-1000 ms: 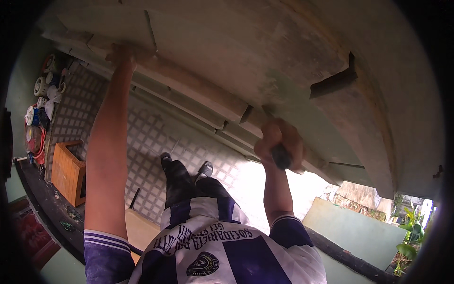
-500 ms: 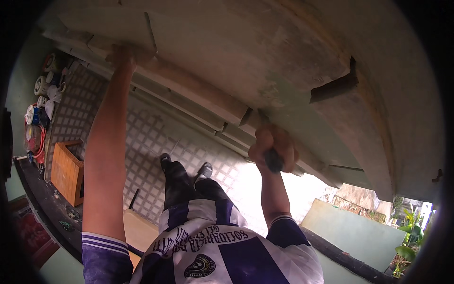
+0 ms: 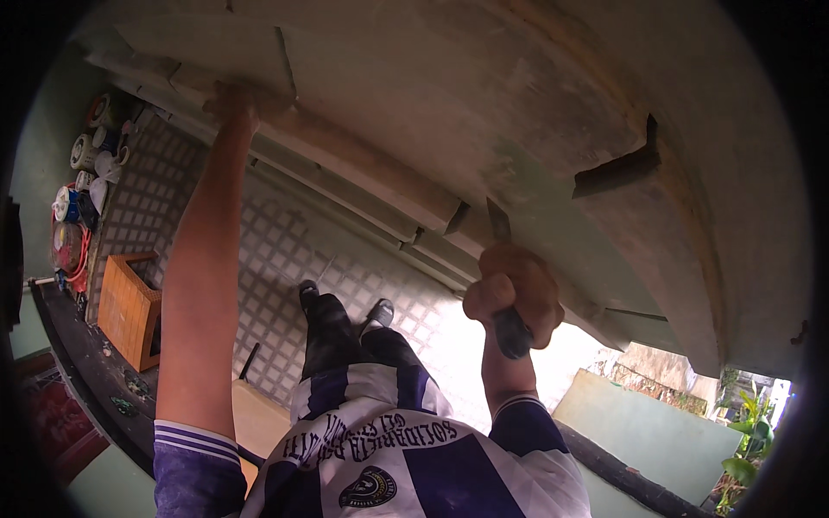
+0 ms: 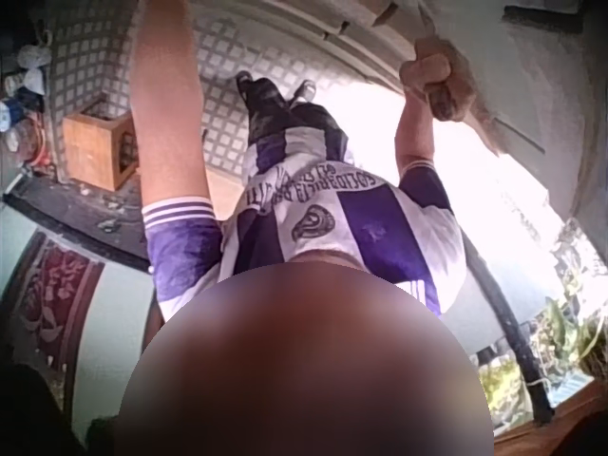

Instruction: Repairing gaps in a concrete ceiling structure using a putty knife and filler.

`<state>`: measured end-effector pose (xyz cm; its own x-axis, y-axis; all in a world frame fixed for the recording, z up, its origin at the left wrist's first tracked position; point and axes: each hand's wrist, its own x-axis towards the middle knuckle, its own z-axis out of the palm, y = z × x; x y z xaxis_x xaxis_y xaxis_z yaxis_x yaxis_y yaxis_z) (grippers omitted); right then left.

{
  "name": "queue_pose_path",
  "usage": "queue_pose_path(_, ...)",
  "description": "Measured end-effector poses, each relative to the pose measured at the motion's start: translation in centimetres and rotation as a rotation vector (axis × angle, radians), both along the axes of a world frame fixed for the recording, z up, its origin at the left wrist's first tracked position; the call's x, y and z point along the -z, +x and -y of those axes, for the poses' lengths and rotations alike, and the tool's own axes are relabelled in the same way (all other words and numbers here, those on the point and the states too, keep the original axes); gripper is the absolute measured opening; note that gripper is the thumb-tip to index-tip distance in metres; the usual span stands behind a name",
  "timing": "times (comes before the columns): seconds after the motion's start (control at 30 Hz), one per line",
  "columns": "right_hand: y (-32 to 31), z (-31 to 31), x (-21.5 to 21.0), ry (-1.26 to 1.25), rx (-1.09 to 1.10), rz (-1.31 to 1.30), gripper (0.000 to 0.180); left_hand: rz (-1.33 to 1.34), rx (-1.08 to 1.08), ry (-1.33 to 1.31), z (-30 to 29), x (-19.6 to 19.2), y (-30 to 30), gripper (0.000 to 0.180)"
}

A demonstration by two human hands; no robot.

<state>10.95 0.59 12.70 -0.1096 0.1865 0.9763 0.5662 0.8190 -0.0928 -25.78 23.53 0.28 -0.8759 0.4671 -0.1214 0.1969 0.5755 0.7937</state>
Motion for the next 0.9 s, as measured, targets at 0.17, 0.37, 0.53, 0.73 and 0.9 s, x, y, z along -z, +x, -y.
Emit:
queue_pose_path(0.17,-0.1,-1.1,3.2,-0.302,0.335,-0.110,0.017,-0.183,0.125,-0.073,0.7,-0.1,0.6,0.050)
queue_pose_path(0.37,0.1,-2.1,3.4,-0.152,0.378,0.008,0.021,0.099,-0.053,0.122,-0.1,0.5,-0.1,0.075)
queue_pose_path(0.53,-0.3,-0.3,2.3,-0.055,0.066,-0.157,0.023,0.010,0.030,0.046,0.2,0.5,0.3,0.071)
queue_pose_path(0.73,0.8,-1.2,6.2,-0.239,0.147,-0.272,0.040,0.039,-0.066,0.136,0.1,0.1,-0.4,0.051)
queue_pose_path(0.9,-0.4,-1.1,3.2,-0.217,0.060,-0.284,0.039,-0.034,0.106,0.021,1.0,-1.8,1.9,0.047)
